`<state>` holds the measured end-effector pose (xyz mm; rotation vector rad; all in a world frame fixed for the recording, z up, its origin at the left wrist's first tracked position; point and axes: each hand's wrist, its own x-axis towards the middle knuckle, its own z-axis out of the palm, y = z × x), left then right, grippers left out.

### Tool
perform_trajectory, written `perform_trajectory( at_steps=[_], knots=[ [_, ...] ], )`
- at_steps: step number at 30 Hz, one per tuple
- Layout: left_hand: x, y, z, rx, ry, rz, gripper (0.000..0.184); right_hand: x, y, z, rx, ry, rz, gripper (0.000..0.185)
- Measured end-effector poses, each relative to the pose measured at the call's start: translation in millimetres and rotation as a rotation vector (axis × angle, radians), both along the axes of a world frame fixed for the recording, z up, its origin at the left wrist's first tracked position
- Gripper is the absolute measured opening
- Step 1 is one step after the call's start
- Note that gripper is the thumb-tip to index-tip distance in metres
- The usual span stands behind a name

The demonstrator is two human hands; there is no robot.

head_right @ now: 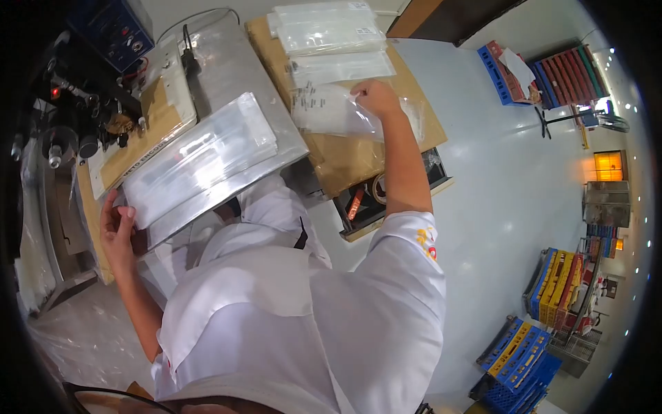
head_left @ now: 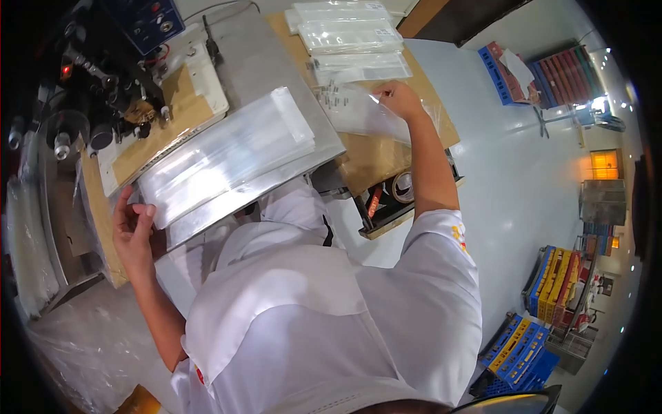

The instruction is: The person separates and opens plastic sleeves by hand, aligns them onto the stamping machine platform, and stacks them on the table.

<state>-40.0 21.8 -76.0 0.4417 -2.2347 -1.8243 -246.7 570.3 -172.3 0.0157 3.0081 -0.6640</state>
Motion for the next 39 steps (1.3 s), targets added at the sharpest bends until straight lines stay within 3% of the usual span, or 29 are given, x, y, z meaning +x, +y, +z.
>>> perform_trajectory(
  at_steps=[4, 7, 10, 12, 14, 17, 18, 19, 21, 23, 24, 27, 30, 31, 32, 34, 38, 39],
  knots=[
    [-1.9, -2.0, -4.6, -0.079, -0.007, 0.005, 0.058, 6.6, -3.3, -16.5, 0.194, 0.285, 0.037, 0.028],
    [0.8, -9.4, -7.8, -0.073, -0.014, 0.021, 0.059, 14.6, -9.3, -9.9, 0.118, 0.595, 0.002, 0.033],
    [4.4, 1.1, 4.2, -0.094, -0.007, 0.071, 0.058, 24.7, -37.4, 44.3, -0.309, 0.816, -0.039, 0.025],
    [8.6, 4.0, 13.0, -0.178, 0.035, 0.093, 0.056, 50.3, -84.3, 96.8, -0.803, 0.724, -0.106, 0.023],
    [13.0, 1.8, 18.1, -0.313, 0.124, 0.091, 0.055, 85.7, -137.1, 145.7, -1.019, 0.692, 0.095, 0.02],
    [24.4, 25.6, 44.3, -0.466, 0.395, 0.124, 0.054, 126.5, -219.9, 177.8, -0.856, 0.809, 0.618, 0.028],
    [29.8, 33.9, 52.2, -0.438, 0.43, 0.112, 0.054, 135.6, -251.9, 182.8, -0.724, 0.85, 0.671, 0.034],
    [35.3, 41.2, 60.0, -0.41, 0.466, 0.098, 0.054, 135.8, -293.1, 172.9, -0.777, 0.952, 0.598, 0.027],
    [47.6, 42.6, 66.3, -0.387, 0.551, 0.081, 0.045, 143.9, -323.7, 165.8, -0.905, 0.884, 0.619, 0.018],
    [64.2, 16.7, 63.6, -0.403, 0.678, 0.067, 0.034, 158.2, -331.3, 170.2, -1.047, 0.518, 0.811, 0.013],
    [69.8, 5.2, 61.3, -0.412, 0.737, 0.066, 0.028, 165.0, -335.5, 172.6, -1.098, 0.58, 0.831, 0.011],
    [71.3, -6.0, 84.4, 0.059, 0.65, 0.16, 0.013, 183.2, -346.2, 171.5, -1.213, 0.674, 0.842, 0.008],
    [75.3, 13.4, 89.0, -0.441, 0.66, -0.286, 0.011, 186.2, -350.9, 161.0, -1.2, 0.649, 0.81, 0.006],
    [76.7, 52.2, 105.0, -0.658, 0.6, -0.274, 0.011, 185.6, -348.4, 159.3, -1.17, 0.671, 0.815, 0.004],
    [73.1, 50.1, 103.2, -0.588, 0.577, -0.169, 0.01, 185.1, -345.8, 157.7, -1.14, 0.692, 0.823, 0.003],
    [65.3, 36.1, 101.6, -0.459, 0.526, 0.034, 0.009, 190.5, -338.9, 156.0, -1.329, 0.566, 0.834, 0.003],
    [69.0, 26.8, 102.9, -0.371, 0.658, -0.183, 0.007, 187.8, -332.3, 151.8, -1.5, 0.303, 0.707, 0.003],
    [66.1, 39.5, 112.8, -0.616, 0.703, -0.477, 0.008, 188.5, -330.6, 150.6, -1.519, 0.252, 0.694, 0.004]
  ],
)
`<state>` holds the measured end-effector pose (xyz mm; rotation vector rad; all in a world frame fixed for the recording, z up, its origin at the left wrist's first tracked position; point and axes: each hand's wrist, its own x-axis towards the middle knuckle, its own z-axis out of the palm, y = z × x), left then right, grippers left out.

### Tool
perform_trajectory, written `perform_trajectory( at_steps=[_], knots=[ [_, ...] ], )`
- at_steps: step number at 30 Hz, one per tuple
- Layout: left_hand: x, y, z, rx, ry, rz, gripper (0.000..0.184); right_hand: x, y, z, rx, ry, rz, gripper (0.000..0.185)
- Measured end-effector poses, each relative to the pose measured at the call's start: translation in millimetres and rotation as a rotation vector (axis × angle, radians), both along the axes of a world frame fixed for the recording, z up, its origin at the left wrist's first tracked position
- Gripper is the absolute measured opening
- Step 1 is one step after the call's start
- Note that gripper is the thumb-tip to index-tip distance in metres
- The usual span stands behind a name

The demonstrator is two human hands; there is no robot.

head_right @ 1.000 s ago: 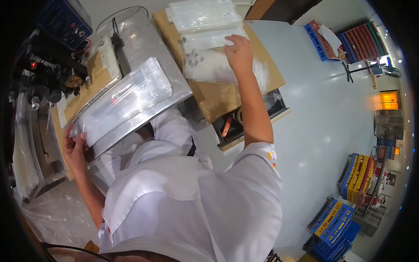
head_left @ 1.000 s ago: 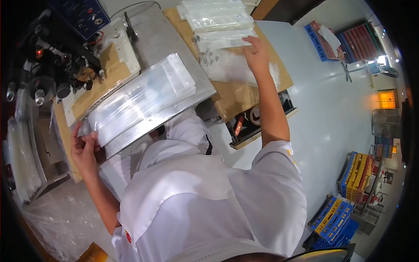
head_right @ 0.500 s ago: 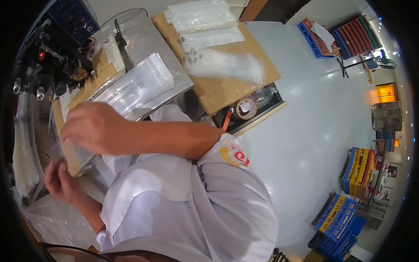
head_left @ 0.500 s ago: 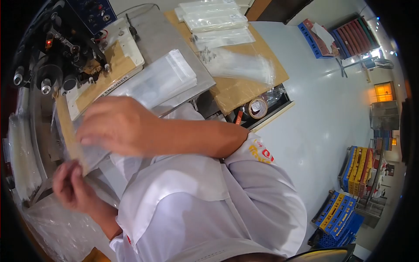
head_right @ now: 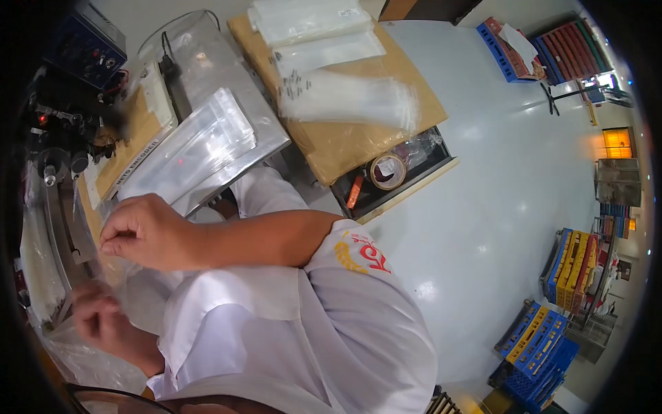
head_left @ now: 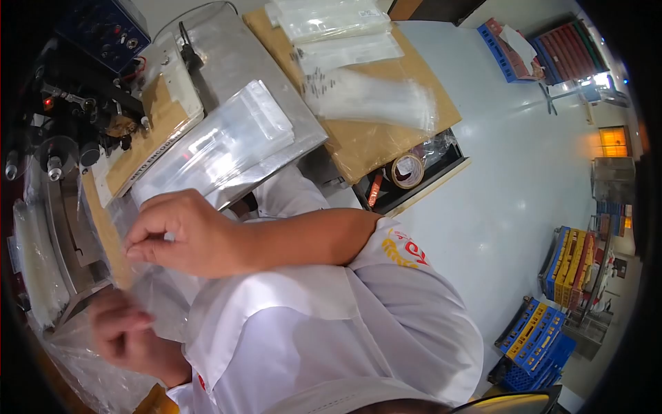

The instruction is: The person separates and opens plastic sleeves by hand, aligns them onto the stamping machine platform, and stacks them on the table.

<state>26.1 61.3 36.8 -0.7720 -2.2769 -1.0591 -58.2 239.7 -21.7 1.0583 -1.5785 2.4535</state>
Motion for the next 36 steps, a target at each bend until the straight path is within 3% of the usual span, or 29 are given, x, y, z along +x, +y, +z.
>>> perform_trajectory(
  at_steps=[4, 8, 14, 17, 20, 23, 26, 29, 30, 33, 36],
  knots=[
    [-16.1, -13.3, -9.9, 0.42, -0.186, 0.433, 0.007, 1.3, 11.7, 0.7, -0.025, -0.127, 0.156, 0.006],
    [-5.3, -8.2, -2.1, 0.356, -0.219, 0.247, 0.01, -8.4, 25.1, -0.2, -0.06, -0.218, 0.31, 0.009],
    [-6.6, -3.7, -3.6, 0.298, -0.17, 0.19, 0.021, -5.9, 23.2, 3.3, -0.002, -0.288, 0.367, 0.014],
    [0.9, -3.9, 1.9, 0.341, -0.303, 0.185, 0.016, -3.1, 19.1, 7.8, -0.114, -0.459, 0.475, 0.013],
    [3.2, -6.0, 12.0, 0.077, -0.414, 0.133, 0.017, -4.2, 18.4, 9.4, -0.009, -0.465, 0.529, 0.024],
    [8.3, -3.2, 4.3, 0.31, -0.42, 0.254, 0.022, 0.5, 12.9, 20.9, 0.098, -0.059, -0.018, 0.036],
    [1.1, 5.8, 1.0, 0.753, -0.261, 0.246, 0.025, 17.0, 24.9, 20.0, 0.206, 0.655, -0.404, 0.043],
    [-5.3, 20.0, -1.3, 0.971, -0.138, 0.067, 0.028, 22.4, 13.5, 15.9, 0.324, 0.892, -0.493, 0.04],
    [-5.6, 19.1, -5.0, 1.021, -0.101, -0.01, 0.028, 20.1, 5.3, 13.2, 0.431, 0.832, -0.55, 0.035],
    [0.7, -7.1, -12.7, 0.718, -0.071, -0.137, 0.024, -1.4, 19.5, 24.2, 0.696, 0.967, -0.543, 0.035],
    [-3.2, 1.4, -4.5, 0.761, -0.303, 0.069, 0.032, -24.3, 38.8, 52.0, 0.825, 1.059, -0.602, 0.039]
  ],
)
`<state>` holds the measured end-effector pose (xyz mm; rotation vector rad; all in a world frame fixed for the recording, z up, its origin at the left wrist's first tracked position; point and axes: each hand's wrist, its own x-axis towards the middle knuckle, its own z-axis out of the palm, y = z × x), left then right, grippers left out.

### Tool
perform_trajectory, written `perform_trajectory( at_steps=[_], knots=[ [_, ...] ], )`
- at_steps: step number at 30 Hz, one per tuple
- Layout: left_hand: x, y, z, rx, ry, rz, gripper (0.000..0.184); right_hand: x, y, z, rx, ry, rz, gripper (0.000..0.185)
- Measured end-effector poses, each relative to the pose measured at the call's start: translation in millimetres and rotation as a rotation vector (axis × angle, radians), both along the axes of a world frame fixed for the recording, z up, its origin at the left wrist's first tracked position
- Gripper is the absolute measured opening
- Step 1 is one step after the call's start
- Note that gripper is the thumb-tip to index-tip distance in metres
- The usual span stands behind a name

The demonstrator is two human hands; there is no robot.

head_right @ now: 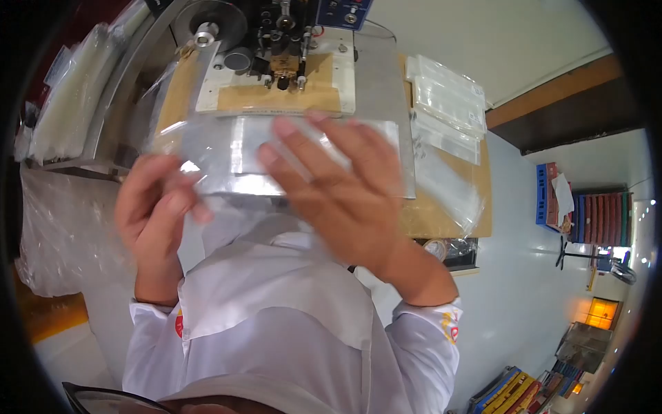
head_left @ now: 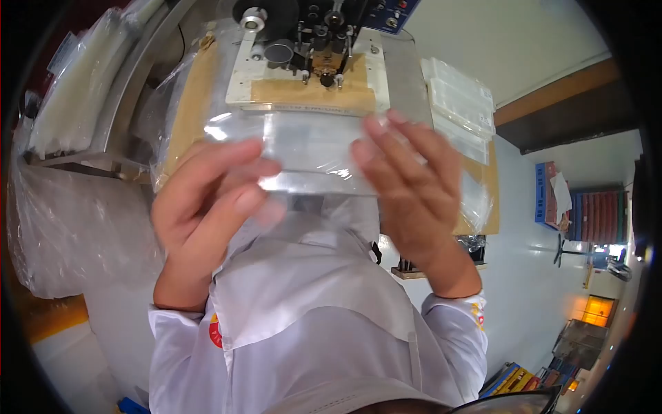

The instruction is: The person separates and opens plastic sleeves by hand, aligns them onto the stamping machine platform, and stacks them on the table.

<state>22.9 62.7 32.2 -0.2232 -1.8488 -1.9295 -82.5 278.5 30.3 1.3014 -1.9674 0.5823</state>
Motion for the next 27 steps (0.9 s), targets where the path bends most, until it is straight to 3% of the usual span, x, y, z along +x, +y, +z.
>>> perform_trajectory(
  at_steps=[3, 8, 11, 14, 23, 27],
  knots=[
    [-41.1, -6.5, -21.1, 0.139, -0.324, -0.125, 0.041, -21.8, 4.4, -2.3, 0.212, 0.073, -0.176, 0.04],
    [-102.1, -14.7, -84.7, 0.136, -0.498, -0.139, 0.033, -63.3, 9.2, -53.8, 0.426, -0.063, -0.273, 0.046],
    [-93.0, -17.9, -73.8, -0.597, -0.147, 0.17, 0.031, -77.7, 9.0, -55.7, 0.44, -0.131, -0.31, 0.051],
    [-87.3, -13.5, -75.3, -0.795, -0.024, 0.256, 0.028, -89.0, 6.7, -55.6, 0.452, -0.124, -0.323, 0.052],
    [-108.3, -12.7, -70.5, -1.074, 0.054, 0.321, 0.023, -112.7, -0.8, -58.2, 0.426, -0.121, -0.345, 0.051],
    [-111.6, -13.9, -71.7, -1.077, 0.056, 0.333, 0.023, -115.9, -2.5, -55.7, 0.439, -0.109, -0.344, 0.048]
  ],
)
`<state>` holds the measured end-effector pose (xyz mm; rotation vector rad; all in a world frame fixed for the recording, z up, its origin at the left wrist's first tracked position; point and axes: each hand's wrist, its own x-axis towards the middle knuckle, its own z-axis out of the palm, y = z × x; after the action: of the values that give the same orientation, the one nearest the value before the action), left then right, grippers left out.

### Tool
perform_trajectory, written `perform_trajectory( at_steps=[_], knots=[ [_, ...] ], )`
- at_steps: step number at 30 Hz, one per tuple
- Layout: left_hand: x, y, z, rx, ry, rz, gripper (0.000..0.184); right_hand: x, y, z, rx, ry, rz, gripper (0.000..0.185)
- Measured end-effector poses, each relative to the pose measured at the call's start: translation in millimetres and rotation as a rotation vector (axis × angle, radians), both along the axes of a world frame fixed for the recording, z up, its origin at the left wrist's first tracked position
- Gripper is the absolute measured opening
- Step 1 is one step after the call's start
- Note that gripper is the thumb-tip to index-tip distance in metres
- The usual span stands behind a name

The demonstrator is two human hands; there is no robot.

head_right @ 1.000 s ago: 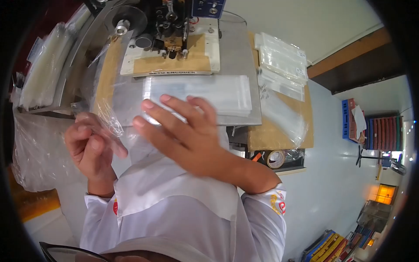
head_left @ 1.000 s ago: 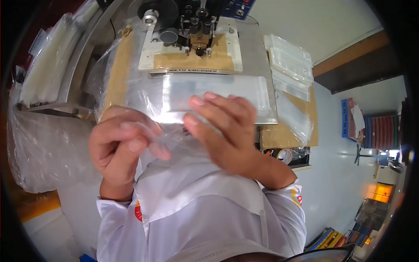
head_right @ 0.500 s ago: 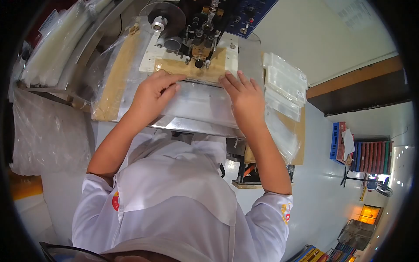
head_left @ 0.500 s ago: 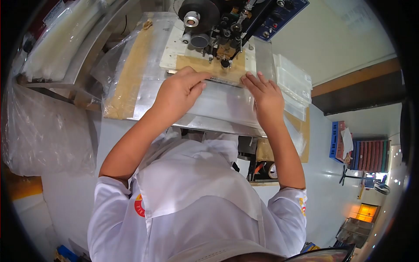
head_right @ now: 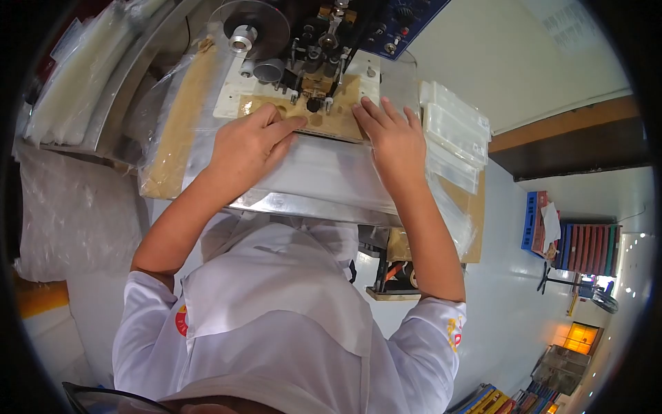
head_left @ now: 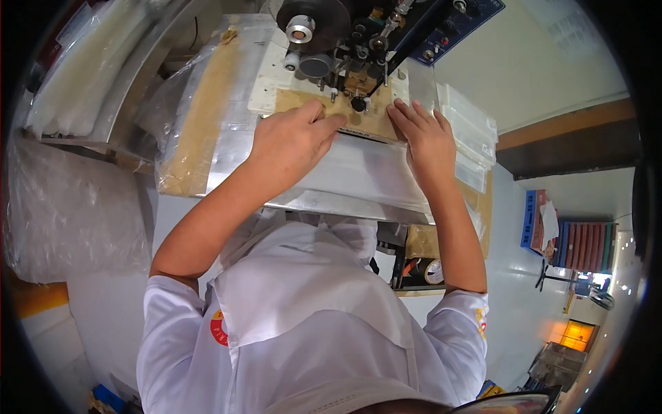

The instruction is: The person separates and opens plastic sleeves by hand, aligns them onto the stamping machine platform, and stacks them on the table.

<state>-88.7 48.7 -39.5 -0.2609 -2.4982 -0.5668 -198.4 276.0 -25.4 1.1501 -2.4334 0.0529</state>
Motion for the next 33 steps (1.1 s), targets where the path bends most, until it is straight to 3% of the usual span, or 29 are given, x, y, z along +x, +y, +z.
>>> perform_trajectory(
  at_steps=[8, 13, 16, 20, 21, 23, 25, 27, 30, 33],
  knots=[
    [3.0, -2.0, 3.4, 0.022, -0.049, -0.014, 0.021, -4.9, 1.2, -4.7, -0.058, -0.015, 0.007, 0.046],
    [32.3, -28.1, 17.8, 0.361, -0.126, 0.101, 0.024, -22.2, 52.3, 6.4, -0.118, 0.145, -0.062, 0.051],
    [49.3, -52.3, 3.1, 0.54, -0.214, 0.216, 0.03, -38.4, 121.5, -1.1, -0.18, 0.33, -0.281, 0.059],
    [60.8, -33.0, -0.1, 0.652, -0.45, 0.265, 0.046, -38.8, 211.1, -60.0, -0.015, 0.345, -0.526, 0.061],
    [60.8, -27.2, -9.4, 0.606, -0.39, 0.246, 0.06, -33.2, 225.6, -81.9, 0.072, 0.231, -0.633, 0.058],
    [59.7, -20.7, -16.7, 0.675, -0.375, 0.244, 0.064, -24.3, 261.4, -138.2, 0.139, -0.004, -0.693, 0.05],
    [56.8, -23.7, -27.9, 0.875, -0.404, 0.195, 0.065, -12.7, 275.5, -165.1, 0.052, -0.184, -0.639, 0.042],
    [60.6, -27.0, -31.1, 0.92, -0.362, 0.205, 0.063, 5.8, 269.4, -177.9, -0.082, -0.308, -0.627, 0.041],
    [64.2, -23.8, -24.3, 0.959, -0.339, 0.206, 0.057, 5.0, 264.8, -171.6, -0.255, -0.096, -0.57, 0.043],
    [67.9, -17.9, -19.6, 0.93, -0.278, 0.186, 0.052, 24.6, 185.1, -77.4, -0.708, 0.007, -0.441, 0.041]
  ],
)
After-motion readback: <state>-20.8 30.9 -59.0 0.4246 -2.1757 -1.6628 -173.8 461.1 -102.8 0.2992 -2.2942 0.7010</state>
